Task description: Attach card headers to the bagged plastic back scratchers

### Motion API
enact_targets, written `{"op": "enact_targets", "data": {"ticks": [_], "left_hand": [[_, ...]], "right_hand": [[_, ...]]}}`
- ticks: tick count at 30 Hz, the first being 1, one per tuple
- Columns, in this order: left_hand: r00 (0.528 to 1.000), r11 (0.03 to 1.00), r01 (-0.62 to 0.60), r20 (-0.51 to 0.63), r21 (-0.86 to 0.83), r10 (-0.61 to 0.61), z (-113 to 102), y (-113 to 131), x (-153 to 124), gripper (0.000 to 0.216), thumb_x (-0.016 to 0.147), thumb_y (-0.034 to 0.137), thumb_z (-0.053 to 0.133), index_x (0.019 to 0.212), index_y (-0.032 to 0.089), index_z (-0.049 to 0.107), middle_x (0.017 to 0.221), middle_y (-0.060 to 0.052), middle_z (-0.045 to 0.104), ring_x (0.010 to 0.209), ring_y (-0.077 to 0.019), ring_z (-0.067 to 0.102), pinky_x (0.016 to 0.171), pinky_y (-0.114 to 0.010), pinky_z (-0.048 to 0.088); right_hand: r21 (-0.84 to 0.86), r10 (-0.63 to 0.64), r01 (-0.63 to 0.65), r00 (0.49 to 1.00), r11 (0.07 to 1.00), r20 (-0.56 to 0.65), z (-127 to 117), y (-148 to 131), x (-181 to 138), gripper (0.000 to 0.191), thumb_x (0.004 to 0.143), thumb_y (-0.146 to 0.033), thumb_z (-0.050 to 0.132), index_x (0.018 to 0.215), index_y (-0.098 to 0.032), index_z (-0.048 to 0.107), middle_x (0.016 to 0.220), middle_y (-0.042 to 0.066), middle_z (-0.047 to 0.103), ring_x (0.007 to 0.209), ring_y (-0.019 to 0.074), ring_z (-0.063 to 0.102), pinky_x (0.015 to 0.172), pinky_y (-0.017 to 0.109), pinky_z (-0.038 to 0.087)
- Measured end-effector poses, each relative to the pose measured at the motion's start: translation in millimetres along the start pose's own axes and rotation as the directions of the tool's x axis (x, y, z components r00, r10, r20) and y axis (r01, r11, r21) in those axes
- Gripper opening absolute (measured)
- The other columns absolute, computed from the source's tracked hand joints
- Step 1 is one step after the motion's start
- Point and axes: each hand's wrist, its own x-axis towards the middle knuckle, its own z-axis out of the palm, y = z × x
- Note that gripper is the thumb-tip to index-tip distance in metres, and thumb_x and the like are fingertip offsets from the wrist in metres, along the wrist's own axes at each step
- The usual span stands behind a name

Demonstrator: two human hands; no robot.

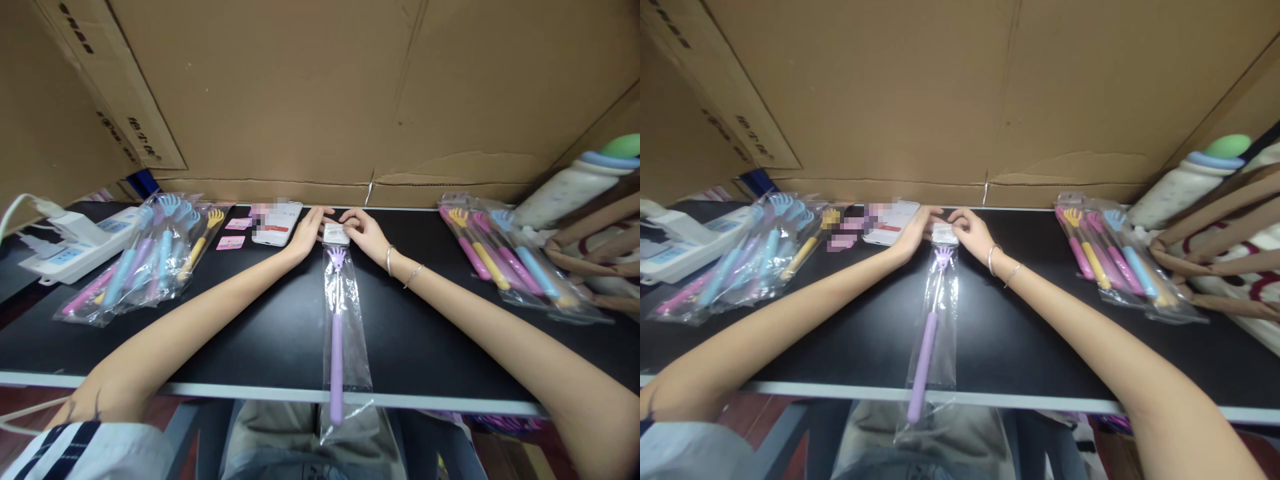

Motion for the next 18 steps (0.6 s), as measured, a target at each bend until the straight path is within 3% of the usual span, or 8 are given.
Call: {"op": "enact_targets", "data": {"ticks": [3,7,13,18], "left_hand": [[1.0,1.0,-0.019,0.001,0.012,0.019,0.0,-2.5,1.3,0.018,0.09,0.027,0.044,0.104,0.019,0.053,0.083,-0.001,0.065,0.07,-0.0118,0.06,0.058,-0.021,0.044],[0.998,0.997,-0.068,0.015,0.033,0.068,-0.5,-5.2,2.8,0.024,0.078,0.01,0.049,0.1,0.018,0.052,0.08,0.0,0.064,0.067,-0.0103,0.059,0.061,-0.021,0.044],[0.996,0.996,-0.091,0.012,0.023,0.09,-0.3,-4.9,3.1,0.024,0.075,0.008,0.047,0.096,0.018,0.052,0.079,0.0,0.064,0.078,-0.0122,0.062,0.075,-0.025,0.048],[0.996,0.996,-0.086,0.019,0.021,0.086,-0.1,-2.4,2.0,0.023,0.075,0.008,0.049,0.096,0.017,0.053,0.078,0.001,0.062,0.077,-0.0117,0.062,0.075,-0.024,0.048]], "right_hand": [[-0.029,-0.028,0.028,1.0,0.999,0.005,0.5,-1.6,-1.2,0.013,0.071,-0.021,0.054,0.082,-0.021,0.047,0.062,-0.006,0.05,0.061,0.0113,0.049,0.064,0.026,0.039],[-0.097,-0.053,0.055,0.998,0.994,0.031,0.7,-3.9,-2.1,0.011,0.069,-0.018,0.05,0.08,-0.02,0.049,0.066,-0.004,0.052,0.063,0.0118,0.049,0.065,0.026,0.037],[-0.005,0.009,-0.009,0.998,1.0,0.067,-2.4,-5.1,-1.9,0.016,0.072,-0.02,0.04,0.08,-0.02,0.055,0.077,0.001,0.058,0.074,0.0158,0.053,0.067,0.028,0.041],[-0.04,0.025,-0.024,0.999,0.999,0.02,-2.0,-6.7,-1.5,0.02,0.08,-0.03,0.043,0.078,-0.019,0.059,0.083,0.002,0.061,0.08,0.017,0.056,0.069,0.029,0.043]]}}
